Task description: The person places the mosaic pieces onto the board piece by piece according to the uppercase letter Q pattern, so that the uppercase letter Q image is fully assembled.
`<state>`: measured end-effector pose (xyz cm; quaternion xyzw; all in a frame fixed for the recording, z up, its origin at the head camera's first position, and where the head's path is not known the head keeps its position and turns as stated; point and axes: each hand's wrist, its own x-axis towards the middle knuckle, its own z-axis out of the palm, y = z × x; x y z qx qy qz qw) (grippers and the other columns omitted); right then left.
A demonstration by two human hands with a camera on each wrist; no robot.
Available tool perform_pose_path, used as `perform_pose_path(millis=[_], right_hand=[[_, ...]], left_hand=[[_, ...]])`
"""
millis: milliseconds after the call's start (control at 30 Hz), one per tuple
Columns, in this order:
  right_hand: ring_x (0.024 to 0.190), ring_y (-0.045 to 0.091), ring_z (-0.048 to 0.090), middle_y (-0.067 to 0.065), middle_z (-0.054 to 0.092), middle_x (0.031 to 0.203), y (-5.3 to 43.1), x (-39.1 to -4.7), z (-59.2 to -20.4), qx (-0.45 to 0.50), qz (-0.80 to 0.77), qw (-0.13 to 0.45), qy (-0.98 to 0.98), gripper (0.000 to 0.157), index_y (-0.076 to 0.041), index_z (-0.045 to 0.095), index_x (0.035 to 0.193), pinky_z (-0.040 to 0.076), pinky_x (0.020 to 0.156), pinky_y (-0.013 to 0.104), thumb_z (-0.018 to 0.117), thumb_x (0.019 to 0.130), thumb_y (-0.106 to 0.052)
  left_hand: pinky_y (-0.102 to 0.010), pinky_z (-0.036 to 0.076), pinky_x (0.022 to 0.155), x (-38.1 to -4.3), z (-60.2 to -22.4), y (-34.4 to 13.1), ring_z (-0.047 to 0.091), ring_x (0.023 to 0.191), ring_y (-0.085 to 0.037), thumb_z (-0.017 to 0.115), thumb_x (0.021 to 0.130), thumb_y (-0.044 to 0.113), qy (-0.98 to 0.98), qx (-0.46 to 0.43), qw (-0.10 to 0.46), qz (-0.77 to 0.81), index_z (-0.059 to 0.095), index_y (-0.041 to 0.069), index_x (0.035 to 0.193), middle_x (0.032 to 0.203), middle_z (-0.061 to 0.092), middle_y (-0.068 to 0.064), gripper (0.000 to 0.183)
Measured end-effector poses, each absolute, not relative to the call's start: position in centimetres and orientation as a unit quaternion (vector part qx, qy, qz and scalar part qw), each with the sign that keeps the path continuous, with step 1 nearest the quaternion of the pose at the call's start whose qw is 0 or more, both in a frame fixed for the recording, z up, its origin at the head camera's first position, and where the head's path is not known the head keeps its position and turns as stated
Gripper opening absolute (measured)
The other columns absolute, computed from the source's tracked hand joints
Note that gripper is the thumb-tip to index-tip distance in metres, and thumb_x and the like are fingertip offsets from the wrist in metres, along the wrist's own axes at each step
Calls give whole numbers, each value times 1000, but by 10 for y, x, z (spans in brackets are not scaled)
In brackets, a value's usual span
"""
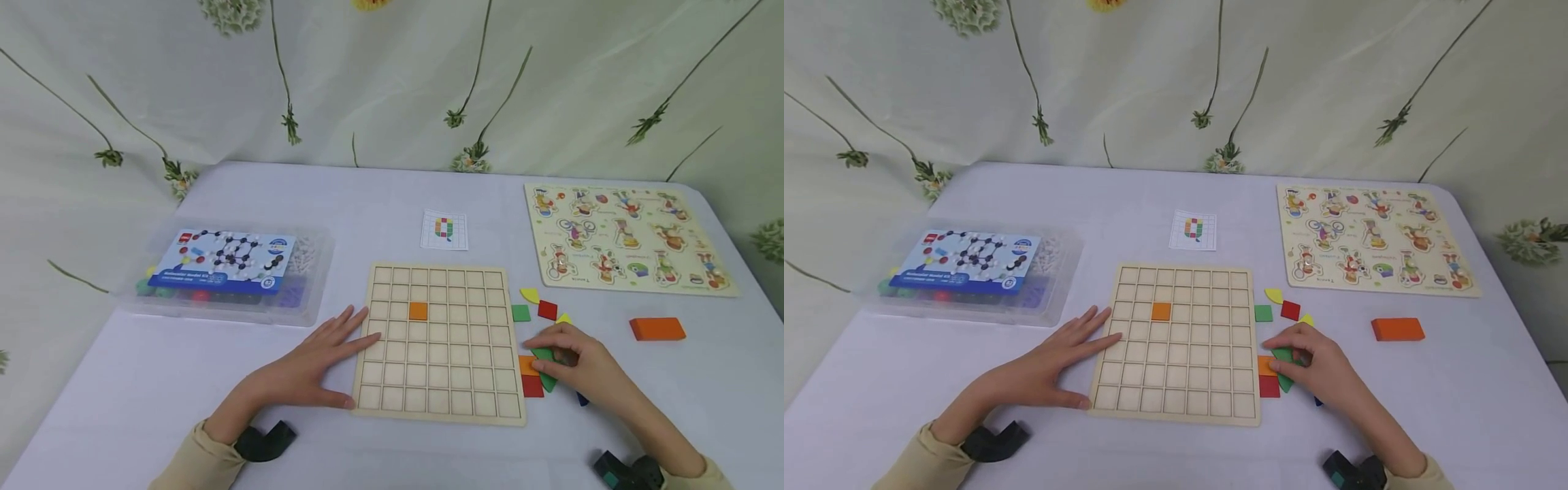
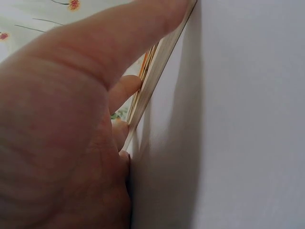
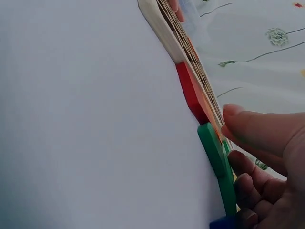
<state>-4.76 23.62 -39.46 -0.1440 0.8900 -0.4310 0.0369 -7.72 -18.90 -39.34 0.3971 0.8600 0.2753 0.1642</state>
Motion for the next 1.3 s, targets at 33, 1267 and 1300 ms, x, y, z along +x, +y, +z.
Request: perform_pose_path(millis=[33,1267,1300], right_hand=[[75,13,44,-3,55,95,235,-47,-395,-150,-421,35,894,29,-14,72,103,39,59,23,78,76,-8],[69,12,62,-2,67,87,207,-52,-376,-120,-459,-1,880,14,-7,68,95,52,63,24,67,84,1],[69,14,63,2,66,88,202,-57,-374,-124,-482,2,867,13,-4,67,96,53,63,25,66,84,2]], left_hand=[[-54,5,106,-77,-393,-189,-7,139,-28,76,73,47,860,397,164,275,29,21,148,156,0,-6,92],[-55,6,106,-77,-393,-189,-6,139,-30,75,73,47,856,406,152,281,31,18,148,156,2,-10,92],[-55,6,106,-77,-393,-189,-6,139,-30,75,73,47,855,406,153,282,31,18,148,156,2,-10,91]])
